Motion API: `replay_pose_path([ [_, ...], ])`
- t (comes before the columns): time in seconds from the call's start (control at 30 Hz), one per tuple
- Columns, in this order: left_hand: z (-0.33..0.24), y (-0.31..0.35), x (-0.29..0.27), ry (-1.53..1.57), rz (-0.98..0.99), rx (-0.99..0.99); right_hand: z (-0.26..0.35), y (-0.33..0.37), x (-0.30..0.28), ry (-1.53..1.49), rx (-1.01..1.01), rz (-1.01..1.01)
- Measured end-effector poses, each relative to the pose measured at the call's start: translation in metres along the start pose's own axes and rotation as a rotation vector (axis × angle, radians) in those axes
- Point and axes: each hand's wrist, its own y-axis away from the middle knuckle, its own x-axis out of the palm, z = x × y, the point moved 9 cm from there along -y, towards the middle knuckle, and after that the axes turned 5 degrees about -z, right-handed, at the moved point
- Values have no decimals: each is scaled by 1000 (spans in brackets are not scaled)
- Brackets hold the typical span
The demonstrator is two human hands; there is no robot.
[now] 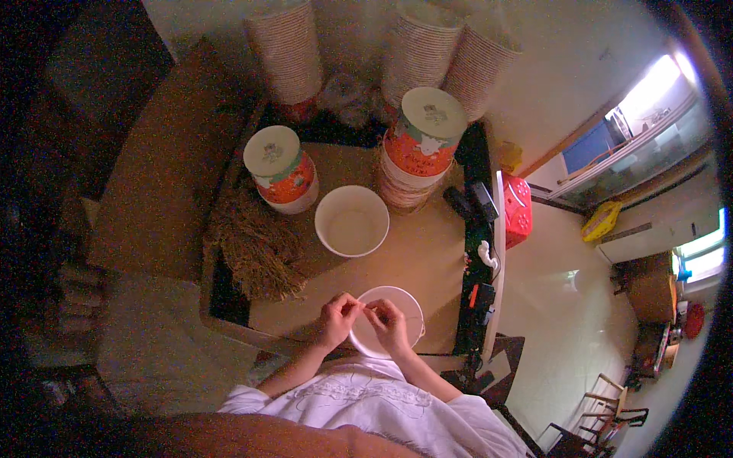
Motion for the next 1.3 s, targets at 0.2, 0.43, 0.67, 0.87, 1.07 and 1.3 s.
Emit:
replay_pose_path([
  [0.2,-13,3,2,-139,26,135,10,3,3,8,25,-9],
  [0.43,-6,6,7,-152,68,108,-1,4,1,-38,51,-20],
  [0.67,-3,11,1,-171,121,126,-5,6,3,-77,85,0],
  [0.87,-4,2,4,-151,123,40,-26,1,-4,-68,121,-40],
  [1.07,37,-15,10,-393,139,40,-46,-7,-4,-247,331,-40],
  [1.3,46,-20,5,-159,184,-82,-68,-1,19,-489,552,-26],
])
